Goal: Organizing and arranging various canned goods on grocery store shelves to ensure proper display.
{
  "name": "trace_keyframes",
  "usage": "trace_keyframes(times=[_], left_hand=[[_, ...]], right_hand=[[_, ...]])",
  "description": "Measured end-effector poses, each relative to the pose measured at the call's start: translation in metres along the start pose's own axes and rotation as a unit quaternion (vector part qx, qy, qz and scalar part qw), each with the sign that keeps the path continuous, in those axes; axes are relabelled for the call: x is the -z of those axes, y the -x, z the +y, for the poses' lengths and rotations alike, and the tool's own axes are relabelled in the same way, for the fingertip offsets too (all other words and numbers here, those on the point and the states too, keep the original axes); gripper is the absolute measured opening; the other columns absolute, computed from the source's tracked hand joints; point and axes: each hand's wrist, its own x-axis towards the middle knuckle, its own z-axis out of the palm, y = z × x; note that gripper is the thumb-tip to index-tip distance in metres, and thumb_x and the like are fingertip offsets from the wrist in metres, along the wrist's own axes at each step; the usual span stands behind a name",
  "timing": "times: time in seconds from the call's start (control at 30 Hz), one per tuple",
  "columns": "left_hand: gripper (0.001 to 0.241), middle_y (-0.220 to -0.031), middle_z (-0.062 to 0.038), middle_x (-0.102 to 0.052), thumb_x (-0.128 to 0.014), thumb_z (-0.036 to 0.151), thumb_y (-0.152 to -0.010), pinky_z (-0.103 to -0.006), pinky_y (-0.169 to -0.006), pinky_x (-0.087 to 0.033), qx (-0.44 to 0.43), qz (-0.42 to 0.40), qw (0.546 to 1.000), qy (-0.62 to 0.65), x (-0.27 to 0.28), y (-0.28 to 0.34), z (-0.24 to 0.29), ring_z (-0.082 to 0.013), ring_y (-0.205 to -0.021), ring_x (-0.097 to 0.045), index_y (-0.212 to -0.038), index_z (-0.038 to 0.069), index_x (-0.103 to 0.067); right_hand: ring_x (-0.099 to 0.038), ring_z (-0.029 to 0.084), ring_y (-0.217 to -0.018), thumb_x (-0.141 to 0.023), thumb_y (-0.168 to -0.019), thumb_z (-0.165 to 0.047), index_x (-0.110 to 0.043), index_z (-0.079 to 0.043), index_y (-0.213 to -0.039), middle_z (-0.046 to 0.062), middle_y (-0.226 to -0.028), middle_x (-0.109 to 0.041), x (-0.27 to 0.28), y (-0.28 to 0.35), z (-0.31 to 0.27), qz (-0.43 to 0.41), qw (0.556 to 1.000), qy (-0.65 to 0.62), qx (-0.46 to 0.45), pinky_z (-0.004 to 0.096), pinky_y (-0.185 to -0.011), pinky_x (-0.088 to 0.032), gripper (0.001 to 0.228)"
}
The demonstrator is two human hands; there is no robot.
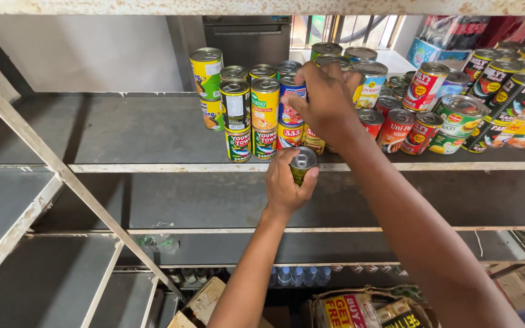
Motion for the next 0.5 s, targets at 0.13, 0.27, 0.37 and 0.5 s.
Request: trace_keyframes(times=[0.13,0.27,0.37,0.5], left_hand=[[0.051,-0.114,-0.022,-0.065,-0.07,0.04,-0.098,-0.0482,-0.094,-0.054,0.011,0.0,1.0,-0.011,0.001,-0.001,0.003,-0.0413,-0.104,-0.066,-0.125,0.0,-0.052],[0.052,-0.114,-0.023,-0.065,-0.07,0.041,-0.098,-0.0486,-0.095,-0.053,0.025,0.0,1.0,-0.018,-0.002,-0.001,0.006,-0.0414,-0.106,-0.065,-0.125,-0.001,-0.053],[0.052,-0.116,-0.023,-0.065,-0.069,0.04,-0.098,-0.0487,-0.096,-0.052,0.028,-0.002,0.999,-0.029,0.0,-0.002,0.009,-0.0422,-0.107,-0.065,-0.125,-0.001,-0.054],[0.053,-0.117,-0.023,-0.065,-0.069,0.041,-0.098,-0.0485,-0.097,-0.052,0.031,-0.005,0.999,-0.026,0.0,-0.001,0.008,-0.0423,-0.108,-0.065,-0.125,-0.001,-0.053]], right_hand=[[-0.054,0.033,-0.104,-0.084,-0.088,-0.029,-0.061,-0.009,-0.109,0.01,-0.093,-0.066,0.003,-0.003,0.002,-0.06,0.998,-0.004,-0.01,0.05,-0.092,-0.027,0.037],[-0.056,0.032,-0.104,-0.084,-0.086,-0.027,-0.06,-0.009,-0.11,0.01,-0.096,-0.068,-0.005,-0.003,0.004,-0.05,0.998,0.005,-0.037,0.05,-0.094,-0.027,0.039],[-0.054,0.034,-0.107,-0.085,-0.087,-0.029,-0.06,-0.01,-0.111,0.012,-0.1,-0.067,-0.008,0.0,0.005,-0.037,0.999,0.021,-0.034,0.049,-0.094,-0.029,0.039],[-0.055,0.033,-0.105,-0.084,-0.086,-0.028,-0.061,-0.01,-0.11,0.011,-0.096,-0.068,0.003,-0.001,-0.007,-0.063,0.997,0.02,-0.041,0.051,-0.094,-0.028,0.039]])
